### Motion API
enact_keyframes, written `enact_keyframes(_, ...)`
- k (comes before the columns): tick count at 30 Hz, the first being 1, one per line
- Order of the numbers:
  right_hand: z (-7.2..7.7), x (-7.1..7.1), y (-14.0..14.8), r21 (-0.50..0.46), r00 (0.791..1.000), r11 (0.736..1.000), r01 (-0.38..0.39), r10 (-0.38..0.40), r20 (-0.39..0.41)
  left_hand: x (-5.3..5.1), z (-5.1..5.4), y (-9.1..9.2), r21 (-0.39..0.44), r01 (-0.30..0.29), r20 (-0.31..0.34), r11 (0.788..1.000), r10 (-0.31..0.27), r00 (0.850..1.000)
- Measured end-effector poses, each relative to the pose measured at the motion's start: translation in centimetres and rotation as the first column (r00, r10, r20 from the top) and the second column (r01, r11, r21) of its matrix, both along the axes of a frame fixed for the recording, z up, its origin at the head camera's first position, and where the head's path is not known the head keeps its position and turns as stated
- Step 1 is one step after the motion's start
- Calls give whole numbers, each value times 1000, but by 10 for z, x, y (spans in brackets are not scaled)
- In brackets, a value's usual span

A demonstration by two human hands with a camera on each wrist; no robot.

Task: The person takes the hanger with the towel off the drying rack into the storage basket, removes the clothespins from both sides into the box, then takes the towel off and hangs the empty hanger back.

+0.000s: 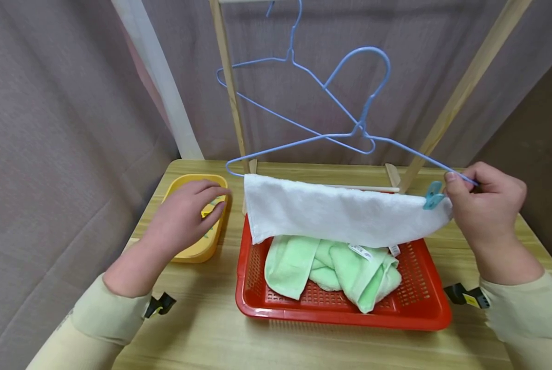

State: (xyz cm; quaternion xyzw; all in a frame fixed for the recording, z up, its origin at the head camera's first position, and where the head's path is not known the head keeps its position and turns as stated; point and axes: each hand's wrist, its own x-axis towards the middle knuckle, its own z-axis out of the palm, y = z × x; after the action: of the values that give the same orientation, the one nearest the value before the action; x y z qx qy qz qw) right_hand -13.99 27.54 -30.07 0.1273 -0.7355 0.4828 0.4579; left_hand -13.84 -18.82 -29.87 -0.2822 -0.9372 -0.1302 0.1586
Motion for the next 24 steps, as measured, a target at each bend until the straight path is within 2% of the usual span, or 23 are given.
enact_keyframes(5,-3,-3,3,-6,1000,1000,-3,3,-4,4,6,10,-7,62,-60,998,-63,996)
enact_keyframes(9,-3,-5,4,-9,1000,1000,-11,11,-15,9,11,21,-9,82,-44,997,-83,996)
enact_keyframes(13,-2,-6,4,-8,1000,1000,-14,14,-17,10,14,34,17,130,-19,991,-129,991)
enact_keyframes(21,1,-5,2,-1,1000,1000,4,-4,-8,5,19,70,39,254,-33,966,-253,967)
enact_keyframes(24,2,-5,4,17,1000,1000,21,-21,-3,2,23,84,33,284,-45,958,-282,958)
